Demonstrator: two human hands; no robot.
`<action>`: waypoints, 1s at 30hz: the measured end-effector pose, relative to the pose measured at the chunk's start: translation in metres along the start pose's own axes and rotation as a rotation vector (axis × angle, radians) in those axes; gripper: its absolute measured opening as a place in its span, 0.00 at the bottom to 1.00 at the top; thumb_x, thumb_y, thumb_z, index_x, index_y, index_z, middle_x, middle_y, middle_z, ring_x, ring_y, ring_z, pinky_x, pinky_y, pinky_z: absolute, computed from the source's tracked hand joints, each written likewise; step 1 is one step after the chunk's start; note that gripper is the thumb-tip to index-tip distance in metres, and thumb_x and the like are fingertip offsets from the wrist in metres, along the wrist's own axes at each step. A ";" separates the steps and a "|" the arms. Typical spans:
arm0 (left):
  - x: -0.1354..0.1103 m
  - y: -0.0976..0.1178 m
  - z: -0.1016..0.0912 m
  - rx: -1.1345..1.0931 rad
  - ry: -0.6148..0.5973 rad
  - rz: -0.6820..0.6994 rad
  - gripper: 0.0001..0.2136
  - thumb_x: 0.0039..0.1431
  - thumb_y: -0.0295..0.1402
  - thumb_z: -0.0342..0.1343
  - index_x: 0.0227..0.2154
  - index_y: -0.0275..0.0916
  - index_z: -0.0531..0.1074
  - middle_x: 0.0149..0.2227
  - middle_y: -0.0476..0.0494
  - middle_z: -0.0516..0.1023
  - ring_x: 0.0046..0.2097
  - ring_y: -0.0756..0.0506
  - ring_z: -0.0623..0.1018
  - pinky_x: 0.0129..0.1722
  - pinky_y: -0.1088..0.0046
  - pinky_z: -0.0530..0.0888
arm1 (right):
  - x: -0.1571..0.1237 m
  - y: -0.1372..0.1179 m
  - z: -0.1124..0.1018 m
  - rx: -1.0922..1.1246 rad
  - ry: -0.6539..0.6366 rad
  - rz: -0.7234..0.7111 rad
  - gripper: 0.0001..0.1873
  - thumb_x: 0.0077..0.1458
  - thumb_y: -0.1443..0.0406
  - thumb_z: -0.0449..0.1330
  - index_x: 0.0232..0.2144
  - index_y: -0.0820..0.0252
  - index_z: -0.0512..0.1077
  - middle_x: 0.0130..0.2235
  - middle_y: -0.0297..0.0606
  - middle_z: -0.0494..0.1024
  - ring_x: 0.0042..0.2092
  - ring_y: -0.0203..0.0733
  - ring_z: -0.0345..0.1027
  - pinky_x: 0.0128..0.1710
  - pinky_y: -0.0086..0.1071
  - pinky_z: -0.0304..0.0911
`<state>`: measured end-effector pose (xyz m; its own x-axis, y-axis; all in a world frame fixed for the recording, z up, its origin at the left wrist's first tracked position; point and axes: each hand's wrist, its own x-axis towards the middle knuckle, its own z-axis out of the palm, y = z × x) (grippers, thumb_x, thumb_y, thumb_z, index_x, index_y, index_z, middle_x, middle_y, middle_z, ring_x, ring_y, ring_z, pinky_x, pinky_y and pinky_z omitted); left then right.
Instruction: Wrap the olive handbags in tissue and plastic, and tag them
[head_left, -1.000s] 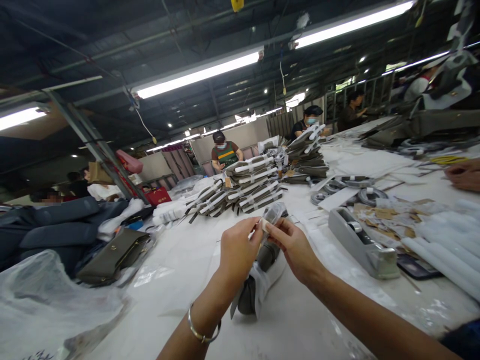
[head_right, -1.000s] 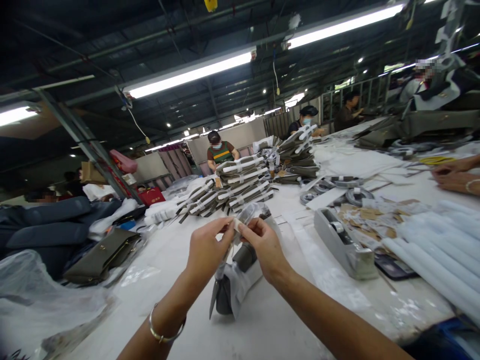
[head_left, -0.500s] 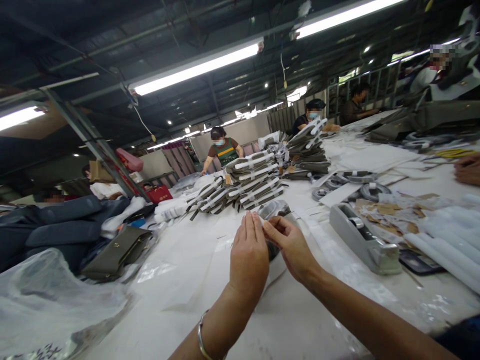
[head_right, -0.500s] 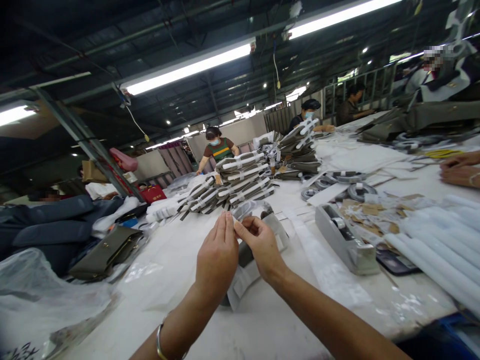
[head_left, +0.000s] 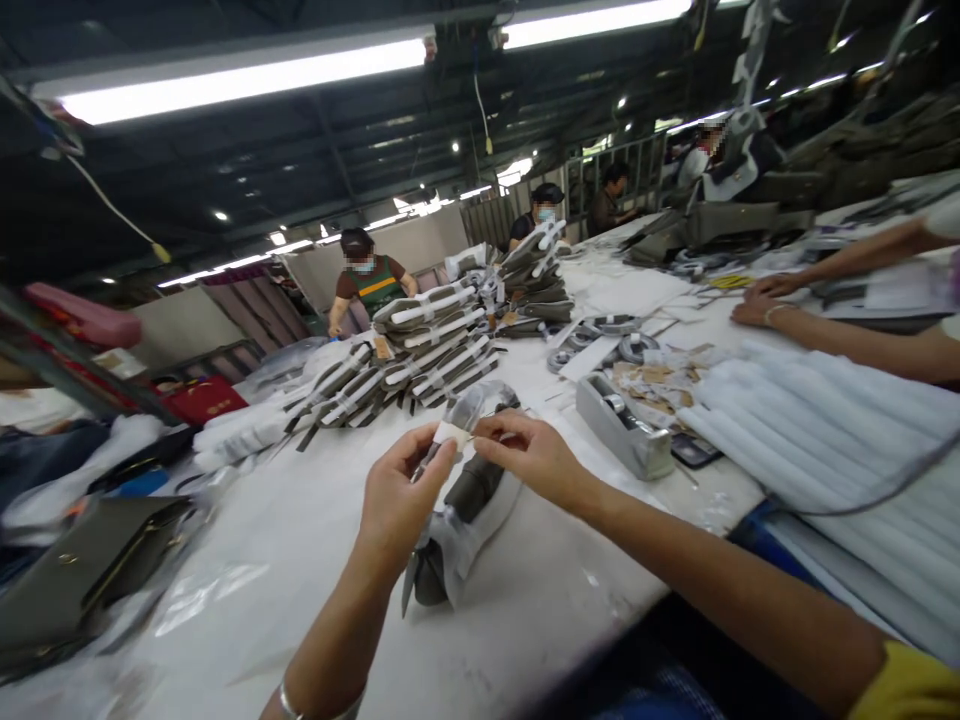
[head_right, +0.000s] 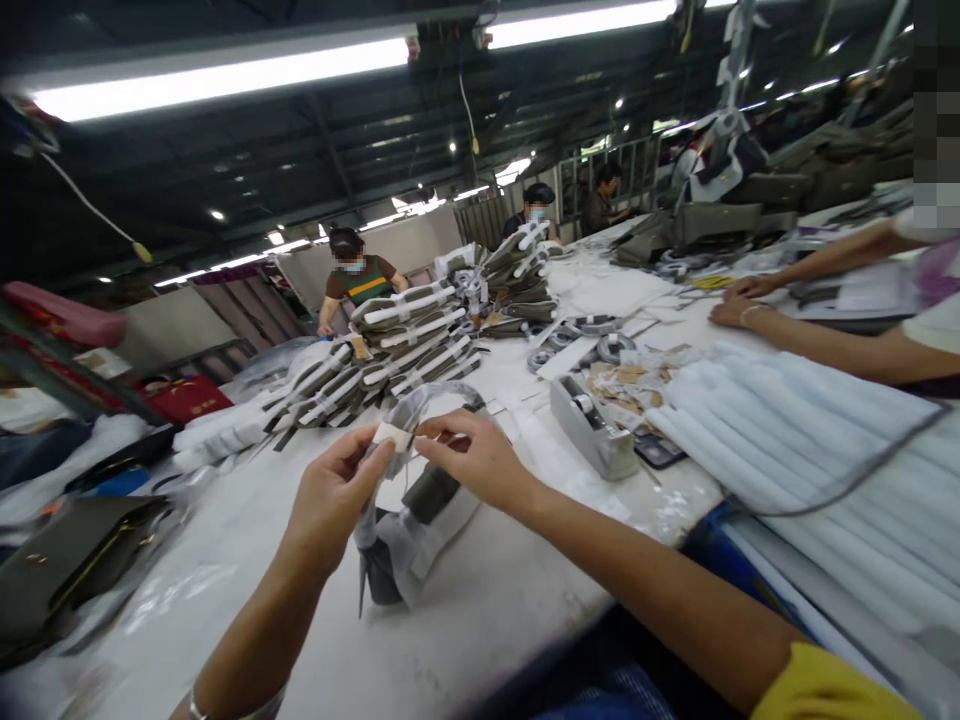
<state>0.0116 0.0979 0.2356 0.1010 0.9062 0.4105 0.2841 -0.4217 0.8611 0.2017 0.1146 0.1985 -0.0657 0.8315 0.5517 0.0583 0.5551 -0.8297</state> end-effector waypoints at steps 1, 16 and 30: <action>-0.001 -0.001 0.000 -0.013 0.031 -0.022 0.19 0.56 0.45 0.63 0.45 0.38 0.76 0.40 0.45 0.81 0.39 0.48 0.78 0.38 0.78 0.72 | -0.002 0.009 -0.019 -0.148 0.028 -0.050 0.14 0.56 0.54 0.62 0.40 0.57 0.78 0.42 0.39 0.78 0.45 0.43 0.71 0.49 0.38 0.66; -0.001 -0.006 0.008 -0.212 0.106 -0.051 0.23 0.51 0.45 0.67 0.47 0.39 0.72 0.38 0.43 0.81 0.34 0.49 0.78 0.33 0.79 0.72 | -0.052 0.113 -0.203 -0.378 0.434 0.564 0.22 0.46 0.47 0.61 0.28 0.58 0.81 0.57 0.46 0.73 0.59 0.56 0.66 0.59 0.47 0.59; -0.001 -0.009 0.007 -0.224 0.079 -0.082 0.23 0.52 0.44 0.67 0.48 0.40 0.72 0.36 0.46 0.80 0.34 0.49 0.78 0.30 0.80 0.71 | -0.121 0.121 -0.188 -0.007 0.653 0.704 0.17 0.34 0.55 0.74 0.25 0.61 0.80 0.29 0.43 0.81 0.25 0.37 0.71 0.27 0.30 0.72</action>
<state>0.0154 0.1013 0.2260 0.0090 0.9362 0.3515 0.0685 -0.3512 0.9338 0.4041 0.0854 0.0470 0.5542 0.8217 -0.1330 -0.1210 -0.0786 -0.9895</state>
